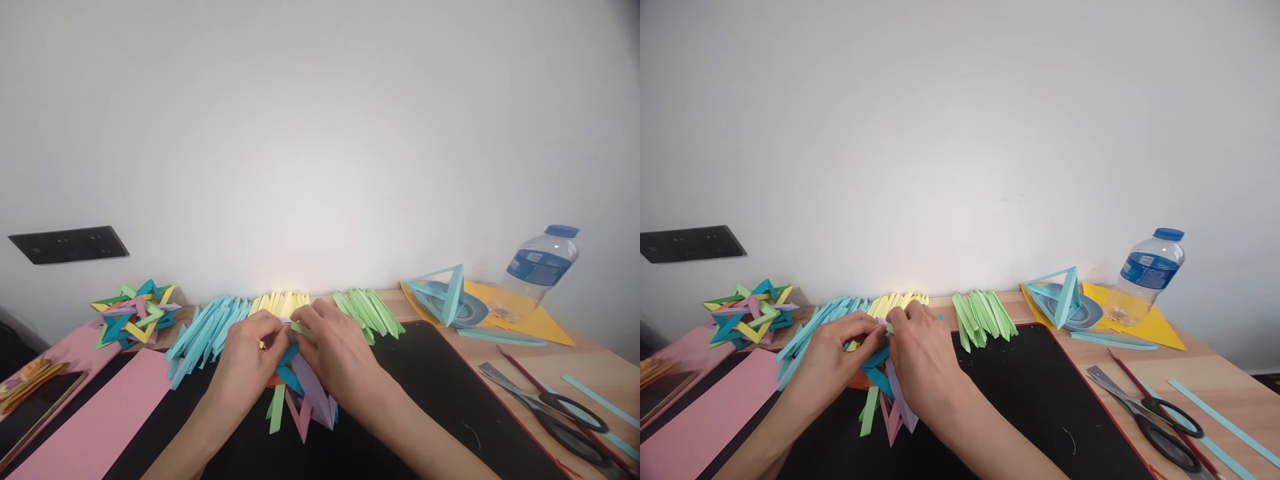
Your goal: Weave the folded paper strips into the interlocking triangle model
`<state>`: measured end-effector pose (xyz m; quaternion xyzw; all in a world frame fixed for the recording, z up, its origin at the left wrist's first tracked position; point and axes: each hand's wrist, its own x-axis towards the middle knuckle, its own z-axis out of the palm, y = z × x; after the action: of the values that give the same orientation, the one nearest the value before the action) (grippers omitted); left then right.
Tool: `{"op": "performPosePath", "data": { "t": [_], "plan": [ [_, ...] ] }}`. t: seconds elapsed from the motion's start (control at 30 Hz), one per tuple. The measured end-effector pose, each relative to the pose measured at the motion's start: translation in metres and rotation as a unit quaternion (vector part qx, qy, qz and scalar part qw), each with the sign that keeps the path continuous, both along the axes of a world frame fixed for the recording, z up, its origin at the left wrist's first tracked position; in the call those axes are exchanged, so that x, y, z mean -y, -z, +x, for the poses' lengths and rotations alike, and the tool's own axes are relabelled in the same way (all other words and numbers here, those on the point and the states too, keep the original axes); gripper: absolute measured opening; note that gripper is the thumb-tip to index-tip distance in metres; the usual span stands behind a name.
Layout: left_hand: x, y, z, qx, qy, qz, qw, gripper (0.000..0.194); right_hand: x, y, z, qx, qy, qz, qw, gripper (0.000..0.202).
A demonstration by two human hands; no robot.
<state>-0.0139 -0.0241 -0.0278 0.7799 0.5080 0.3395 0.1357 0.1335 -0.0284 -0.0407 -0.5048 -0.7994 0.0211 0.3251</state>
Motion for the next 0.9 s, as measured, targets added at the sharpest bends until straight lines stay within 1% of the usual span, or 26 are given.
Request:
{"op": "performPosePath", "data": {
  "t": [0.07,0.2,0.3,0.5,0.67,0.8,0.9],
  "plan": [
    [-0.001,0.0,0.0,0.001,-0.001,0.0,1.0,0.028,-0.001,-0.004,0.005,0.027,-0.024,-0.004,0.999,0.02],
    [-0.001,0.001,-0.001,0.0,0.002,-0.002,1.0,0.029,-0.003,-0.012,0.019,0.078,-0.114,0.012,0.99,0.025],
    [-0.001,0.0,-0.001,0.005,0.003,-0.002,1.0,0.028,-0.004,-0.014,0.026,0.097,-0.147,0.034,0.984,0.03],
    [-0.001,-0.001,0.001,0.011,0.013,0.006,1.0,0.029,-0.002,-0.02,0.03,0.159,-0.173,0.031,0.971,0.029],
    [-0.001,0.001,-0.001,0.013,0.016,-0.003,1.0,0.029,0.001,-0.025,0.028,0.21,-0.161,0.025,0.964,0.026],
    [-0.002,0.001,-0.001,0.015,0.015,-0.01,1.0,0.029,0.003,-0.026,0.026,0.223,-0.157,0.005,0.962,0.028],
    [-0.003,0.0,0.0,0.011,0.017,-0.003,1.0,0.029,0.003,-0.027,0.025,0.22,-0.158,0.005,0.963,0.029]
  ]
}}
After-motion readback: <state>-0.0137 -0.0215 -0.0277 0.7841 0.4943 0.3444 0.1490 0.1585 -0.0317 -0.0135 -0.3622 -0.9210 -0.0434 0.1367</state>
